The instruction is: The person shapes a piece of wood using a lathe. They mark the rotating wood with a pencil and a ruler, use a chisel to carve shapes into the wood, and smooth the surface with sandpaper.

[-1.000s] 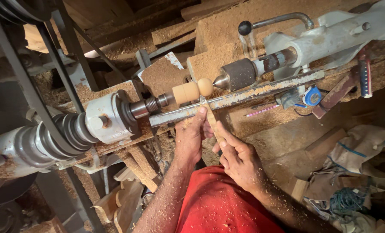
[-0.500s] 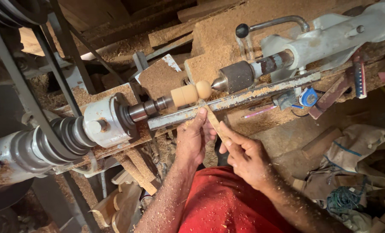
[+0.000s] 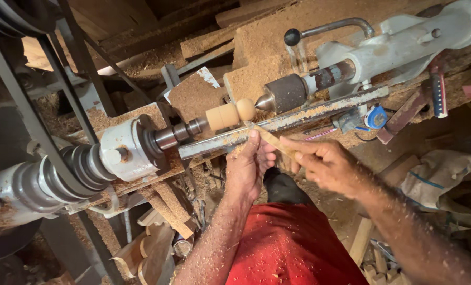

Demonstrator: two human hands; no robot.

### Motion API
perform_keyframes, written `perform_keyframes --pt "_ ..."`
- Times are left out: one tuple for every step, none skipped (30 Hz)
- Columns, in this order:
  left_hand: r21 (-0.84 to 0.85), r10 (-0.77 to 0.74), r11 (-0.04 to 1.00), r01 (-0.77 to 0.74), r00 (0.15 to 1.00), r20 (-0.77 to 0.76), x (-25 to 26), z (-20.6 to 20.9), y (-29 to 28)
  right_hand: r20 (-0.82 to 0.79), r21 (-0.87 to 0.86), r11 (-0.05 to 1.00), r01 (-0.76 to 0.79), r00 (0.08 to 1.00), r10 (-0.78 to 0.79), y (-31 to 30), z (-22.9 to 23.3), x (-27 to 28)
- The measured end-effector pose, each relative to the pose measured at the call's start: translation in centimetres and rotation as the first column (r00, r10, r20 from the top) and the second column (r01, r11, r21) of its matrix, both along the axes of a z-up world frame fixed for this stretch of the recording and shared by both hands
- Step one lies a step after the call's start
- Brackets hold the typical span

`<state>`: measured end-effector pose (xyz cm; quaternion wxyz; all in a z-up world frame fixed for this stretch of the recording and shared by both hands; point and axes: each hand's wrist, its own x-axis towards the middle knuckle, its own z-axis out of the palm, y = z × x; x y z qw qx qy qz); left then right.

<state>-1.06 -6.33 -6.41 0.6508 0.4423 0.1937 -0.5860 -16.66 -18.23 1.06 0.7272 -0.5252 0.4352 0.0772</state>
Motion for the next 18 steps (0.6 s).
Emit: perform_keyframes --pt "0.0 -0.006 1.0 0.006 1.0 -0.003 -0.1 0.0 -0.1 -0.007 -0.004 1.0 -0.022 1.0 0.022 -0.7 0.0 0.0" --pt "-0.008 -0.007 1.0 0.007 1.0 -0.004 -0.2 0.0 -0.2 -0.014 -0.008 0.999 -0.043 0.999 0.043 -1.3 0.0 0.0" --pt "-0.016 -0.007 1.0 0.007 1.0 -0.003 -0.3 0.0 -0.3 -0.02 -0.012 0.998 -0.066 0.998 0.066 -1.9 0.0 0.1" --pt "-0.023 -0.008 1.0 0.008 1.0 -0.003 -0.4 0.1 -0.4 -0.027 -0.01 0.997 -0.078 0.997 0.077 -2.4 -0.1 0.1" --pt "-0.027 -0.011 1.0 0.01 1.0 -0.003 -0.5 0.1 -0.6 -0.035 -0.007 0.996 -0.089 0.995 0.089 -2.8 -0.2 0.1" --pt "-0.031 -0.013 0.999 0.013 1.0 -0.002 -0.5 0.1 -0.7 -0.042 -0.003 0.995 -0.101 0.994 0.1 -3.2 -0.3 0.1" --pt "-0.035 -0.017 0.999 0.017 1.0 -0.002 -0.6 0.2 -0.8 -0.048 -0.006 0.991 -0.136 0.99 0.135 -3.7 -0.4 0.0" --pt "-0.033 -0.016 0.999 0.016 1.0 0.004 -0.6 0.3 -0.9 -0.054 -0.009 0.985 -0.17 0.984 0.17 -4.3 -0.4 -0.1" --pt "-0.033 -0.015 0.999 0.016 1.0 0.009 -0.7 0.5 -1.0 -0.061 -0.013 0.979 -0.205 0.977 0.204 -4.8 -0.5 -0.2" --pt "-0.033 -0.014 0.999 0.015 1.0 0.015 -0.7 0.6 -1.1 -0.037 -0.022 0.973 -0.228 0.973 0.228 -5.4 -0.7 -0.3" --pt "-0.019 -0.017 1.0 0.017 1.0 0.018 -0.8 0.7 -1.2 -0.013 -0.03 0.968 -0.251 0.968 0.251 -5.8 -0.8 -0.3" --pt "-0.006 -0.019 1.0 0.019 1.0 0.021 -0.8 0.9 -1.3 0.011 -0.039 0.961 -0.273 0.962 0.274 -6.2 -0.9 -0.3" --pt "0.006 -0.021 1.0 0.021 0.999 0.024 -0.8 1.0 -1.4 0.026 -0.037 0.962 -0.271 0.962 0.272 -6.5 -1.0 -0.3" --pt "-0.002 -0.02 1.0 0.02 0.999 0.028 -0.8 1.0 -1.6 0.04 -0.035 0.963 -0.268 0.962 0.269 -6.8 -0.9 -0.3" --pt "-0.009 -0.018 1.0 0.019 0.999 0.031 -0.9 1.1 -1.7 0.054 -0.031 0.963 -0.266 0.962 0.268 -6.9 -0.9 -0.2" --pt "-0.015 -0.017 1.0 0.017 0.999 0.033 -1.0 1.2 -1.8 0.024 -0.019 0.962 -0.272 0.962 0.273 -7.1 -0.7 -0.1" --pt "-0.013 -0.013 1.0 0.014 0.999 0.039 -1.0 1.3 -1.9 -0.006 -0.008 0.961 -0.278 0.961 0.278 -7.4 -0.4 0.1" --pt "-0.011 -0.01 1.0 0.01 0.999 0.045 -1.1 1.4 -1.9 -0.036 0.003 0.959 -0.283 0.958 0.283 -7.6 -0.1 0.2"
